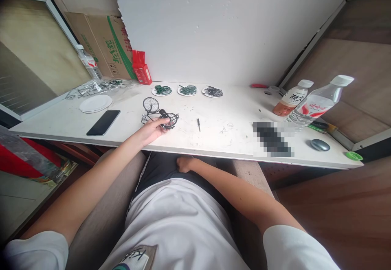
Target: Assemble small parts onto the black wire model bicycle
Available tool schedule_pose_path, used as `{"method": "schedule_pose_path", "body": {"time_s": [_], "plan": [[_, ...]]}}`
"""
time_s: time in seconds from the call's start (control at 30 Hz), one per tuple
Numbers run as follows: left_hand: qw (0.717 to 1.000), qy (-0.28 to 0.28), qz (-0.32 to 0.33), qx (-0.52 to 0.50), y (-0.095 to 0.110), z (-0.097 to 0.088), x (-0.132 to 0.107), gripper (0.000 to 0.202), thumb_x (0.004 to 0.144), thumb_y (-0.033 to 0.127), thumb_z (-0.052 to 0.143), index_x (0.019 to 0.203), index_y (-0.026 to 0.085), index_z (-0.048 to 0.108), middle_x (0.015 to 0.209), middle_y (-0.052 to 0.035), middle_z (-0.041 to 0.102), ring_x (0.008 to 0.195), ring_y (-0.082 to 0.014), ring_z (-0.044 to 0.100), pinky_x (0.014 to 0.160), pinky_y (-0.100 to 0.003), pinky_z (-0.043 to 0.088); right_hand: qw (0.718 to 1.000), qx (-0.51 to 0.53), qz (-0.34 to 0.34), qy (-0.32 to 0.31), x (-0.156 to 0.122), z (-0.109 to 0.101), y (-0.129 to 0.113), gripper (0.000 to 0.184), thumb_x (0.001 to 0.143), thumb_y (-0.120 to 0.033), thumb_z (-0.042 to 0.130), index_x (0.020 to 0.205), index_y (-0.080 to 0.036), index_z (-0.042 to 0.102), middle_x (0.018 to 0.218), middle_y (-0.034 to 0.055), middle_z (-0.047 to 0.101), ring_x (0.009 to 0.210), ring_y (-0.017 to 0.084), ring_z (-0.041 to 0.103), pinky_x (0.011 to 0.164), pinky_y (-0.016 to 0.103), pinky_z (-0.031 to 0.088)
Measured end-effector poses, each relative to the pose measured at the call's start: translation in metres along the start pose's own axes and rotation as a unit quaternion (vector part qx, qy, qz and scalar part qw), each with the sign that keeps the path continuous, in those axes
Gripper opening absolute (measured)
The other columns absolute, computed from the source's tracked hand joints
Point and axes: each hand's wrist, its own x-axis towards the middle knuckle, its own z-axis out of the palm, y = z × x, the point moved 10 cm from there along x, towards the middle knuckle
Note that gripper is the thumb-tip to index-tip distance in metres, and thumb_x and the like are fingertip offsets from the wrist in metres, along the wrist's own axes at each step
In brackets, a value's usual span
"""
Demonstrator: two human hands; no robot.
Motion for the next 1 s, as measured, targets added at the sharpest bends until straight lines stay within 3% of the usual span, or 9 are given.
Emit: {"method": "schedule_pose_path", "body": {"time_s": [0.2,0.43,0.7,0.87,1.0], "plan": [[1.000,-0.002,0.002,-0.001,0.001,0.001,0.000,0.026,0.069,0.027,0.097,0.084,0.016,0.078,0.094,-0.0076,0.080,0.090,-0.0179,0.070,0.069,-0.028,0.042,0.998,-0.018,0.023,0.056,-0.008,-0.005,-0.014,0.016,0.094,-0.016,0.068,0.104,-0.014,0.081,0.104,0.0157,0.082,0.117,0.030,0.074,0.109,0.039,0.052],[1.000,-0.008,0.002,0.010,-0.002,0.001,0.000,0.027,0.070,0.028,0.097,0.087,0.016,0.079,0.096,-0.0087,0.080,0.094,-0.0196,0.072,0.071,-0.028,0.042,0.993,-0.022,0.009,0.119,-0.013,-0.014,-0.011,0.023,0.093,-0.001,0.059,0.092,-0.011,0.080,0.099,0.0180,0.081,0.097,0.027,0.075,0.090,0.033,0.054],[0.999,-0.018,0.007,0.033,-0.001,0.006,-0.003,0.030,0.069,0.029,0.098,0.087,0.016,0.078,0.096,-0.0085,0.079,0.096,-0.0203,0.072,0.071,-0.028,0.043,0.992,-0.002,-0.033,0.125,-0.027,-0.021,-0.011,0.015,0.086,-0.005,0.067,0.088,-0.013,0.079,0.090,0.0100,0.077,0.089,0.020,0.069,0.075,0.024,0.048],[0.999,-0.021,0.013,0.049,0.000,0.007,-0.004,0.033,0.068,0.031,0.098,0.091,0.016,0.079,0.098,-0.0085,0.079,0.096,-0.0212,0.073,0.075,-0.029,0.047,0.994,0.005,-0.038,0.106,-0.025,-0.020,-0.009,0.013,0.085,-0.010,0.070,0.092,-0.016,0.079,0.093,0.0073,0.078,0.086,0.019,0.069,0.072,0.024,0.050],[0.998,-0.023,0.014,0.058,0.000,0.009,-0.005,0.035,0.068,0.032,0.098,0.092,0.016,0.078,0.099,-0.0087,0.080,0.096,-0.0218,0.073,0.082,-0.032,0.051,0.995,-0.004,-0.017,0.103,-0.024,-0.027,-0.012,0.015,0.084,-0.007,0.071,0.094,-0.014,0.080,0.100,0.0132,0.080,0.097,0.027,0.073,0.084,0.031,0.057]]}}
